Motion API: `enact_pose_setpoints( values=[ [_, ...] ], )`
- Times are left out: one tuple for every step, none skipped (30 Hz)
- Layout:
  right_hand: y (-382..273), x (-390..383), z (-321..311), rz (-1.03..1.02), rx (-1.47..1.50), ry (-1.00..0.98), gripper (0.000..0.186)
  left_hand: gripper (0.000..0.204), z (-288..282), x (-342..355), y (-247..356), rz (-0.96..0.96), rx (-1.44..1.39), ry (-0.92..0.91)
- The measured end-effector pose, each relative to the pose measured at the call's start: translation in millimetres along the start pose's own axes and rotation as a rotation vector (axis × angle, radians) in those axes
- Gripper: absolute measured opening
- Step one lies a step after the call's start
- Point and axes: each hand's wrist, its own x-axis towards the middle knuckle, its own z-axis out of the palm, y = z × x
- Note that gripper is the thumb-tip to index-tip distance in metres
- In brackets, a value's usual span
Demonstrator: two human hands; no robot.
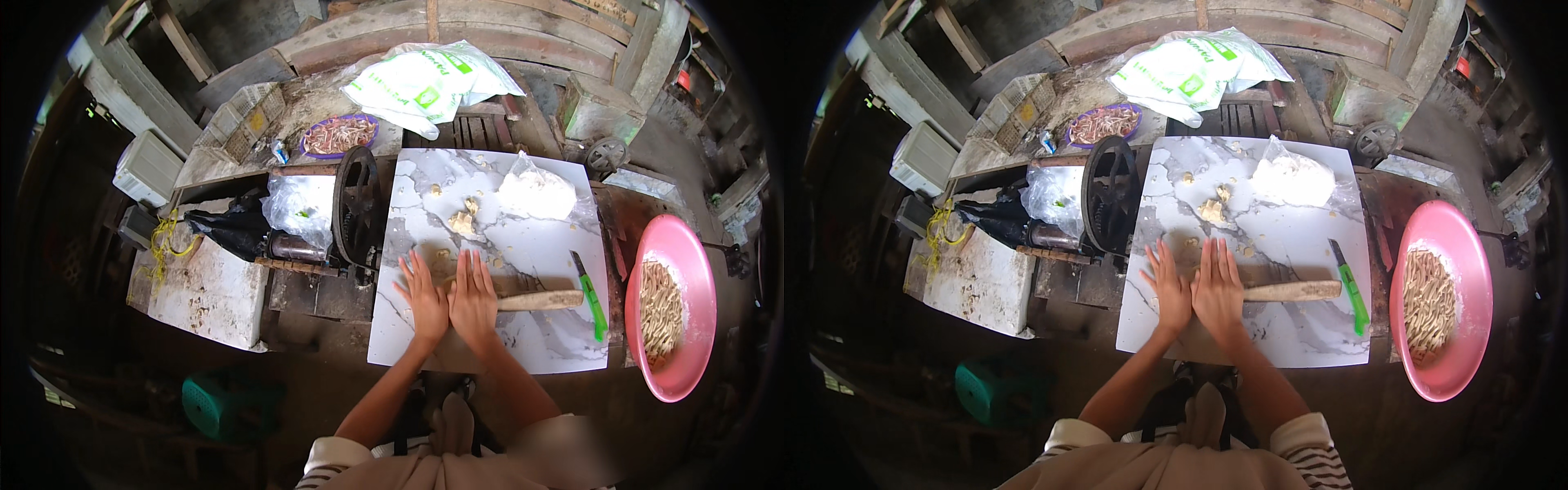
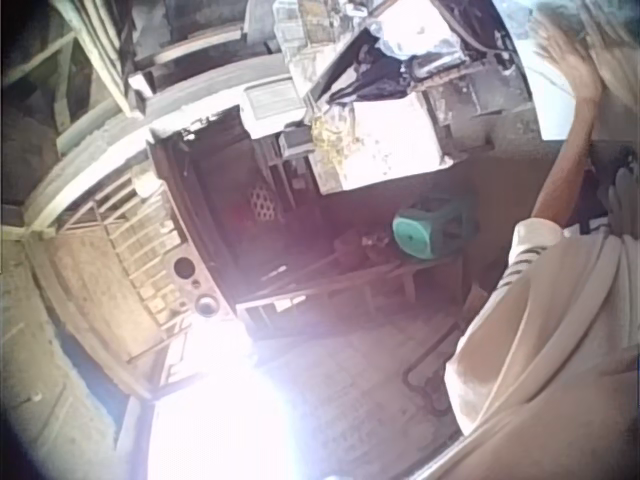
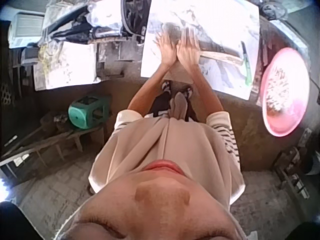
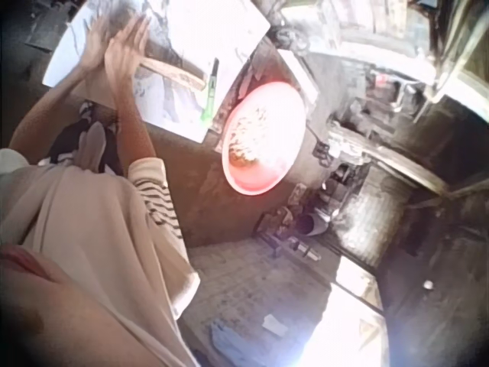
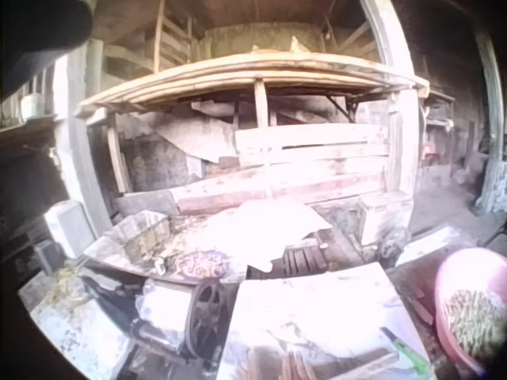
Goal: The person prepares noodles by hand in a workshop setting. They roll dough into a ball, flatten it with a rolling pin, and cut it into strips using a knife. The cut noodles are placed into a pink bowl.
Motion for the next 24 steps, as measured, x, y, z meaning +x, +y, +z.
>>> enact_pose_setpoints(
  values=[
    [5.1,15.0,2.9,0.006,0.021,-0.006,0.058,0.068,6.0,17.0,-2.8,0.018,-0.048,0.029],
    [7.4,31.8,7.6,0.002,-0.019,0.044,0.058,0.069,10.9,35.0,-8.6,0.031,-0.087,0.066],
    [8.3,49.2,11.9,-0.004,-0.060,0.091,0.058,0.069,13.0,50.0,-11.6,0.042,-0.127,0.103],
    [10.0,58.1,15.2,-0.002,-0.106,0.134,0.057,0.068,14.4,62.3,-8.9,0.051,-0.101,0.129],
    [10.0,62.3,16.6,0.005,-0.131,0.136,0.057,0.067,14.9,73.4,-5.4,0.062,-0.075,0.158],
    [12.8,66.0,18.1,0.016,-0.157,0.136,0.057,0.066,19.6,78.5,-4.8,0.072,-0.050,0.180],
    [14.0,66.8,18.4,0.025,-0.183,0.138,0.057,0.065,20.3,71.9,-6.5,0.056,-0.062,0.162],
    [10.2,57.4,17.5,0.026,-0.163,0.111,0.057,0.064,17.6,57.8,-9.6,0.039,-0.074,0.147],
    [2.5,42.7,17.1,0.020,-0.139,0.088,0.057,0.063,15.6,46.3,-15.4,0.023,-0.083,0.140],
    [-1.2,22.8,14.5,0.031,-0.124,0.058,0.057,0.061,11.1,27.3,-13.5,-0.014,-0.147,0.081],
    [-3.8,2.0,10.9,0.030,-0.102,0.035,0.057,0.060,5.2,6.3,-9.8,0.020,-0.140,0.053],
    [-9.1,-18.6,7.2,0.028,-0.076,0.015,0.056,0.060,-3.4,-13.9,-6.8,0.055,-0.130,0.028],
    [-13.2,-27.0,5.2,0.012,-0.044,-0.003,0.056,0.060,-10.1,-23.0,-5.0,0.086,-0.117,0.018],
    [-13.0,-26.5,4.6,-0.001,-0.049,0.002,0.056,0.059,-11.9,-22.8,-3.1,0.077,-0.125,0.011],
    [-14.0,-27.6,2.5,-0.010,-0.054,0.009,0.056,0.059,-14.5,-24.3,-1.5,0.071,-0.133,0.002],
    [-13.8,-28.6,1.4,-0.017,-0.059,0.014,0.056,0.058,-15.6,-25.1,-0.7,0.064,-0.142,-0.009],
    [-10.2,-23.4,3.4,-0.020,-0.053,0.017,0.056,0.059,-13.0,-18.7,-2.2,0.084,-0.080,-0.007],
    [-4.8,-8.6,8.4,-0.034,-0.042,0.027,0.056,0.060,-9.0,-2.9,-5.6,0.105,-0.016,0.009],
    [1.5,7.0,11.9,-0.042,-0.040,0.033,0.056,0.060,-3.4,13.9,-7.0,0.128,0.042,0.017],
    [7.5,22.1,15.0,-0.009,-0.017,0.043,0.056,0.061,3.6,31.1,-5.8,0.117,0.049,0.039],
    [8.1,40.4,17.3,-0.012,-0.056,0.084,0.056,0.062,7.3,49.0,-7.5,0.096,0.068,0.072],
    [11.4,55.6,17.4,-0.006,-0.106,0.122,0.055,0.063,11.8,60.6,-6.5,0.078,0.078,0.097],
    [11.2,61.1,16.0,-0.001,-0.155,0.162,0.054,0.063,14.0,66.9,-6.2,0.087,0.078,0.116],
    [10.6,59.4,16.8,0.005,-0.166,0.157,0.054,0.064,16.7,72.6,-6.3,0.096,0.081,0.132]
  ],
)
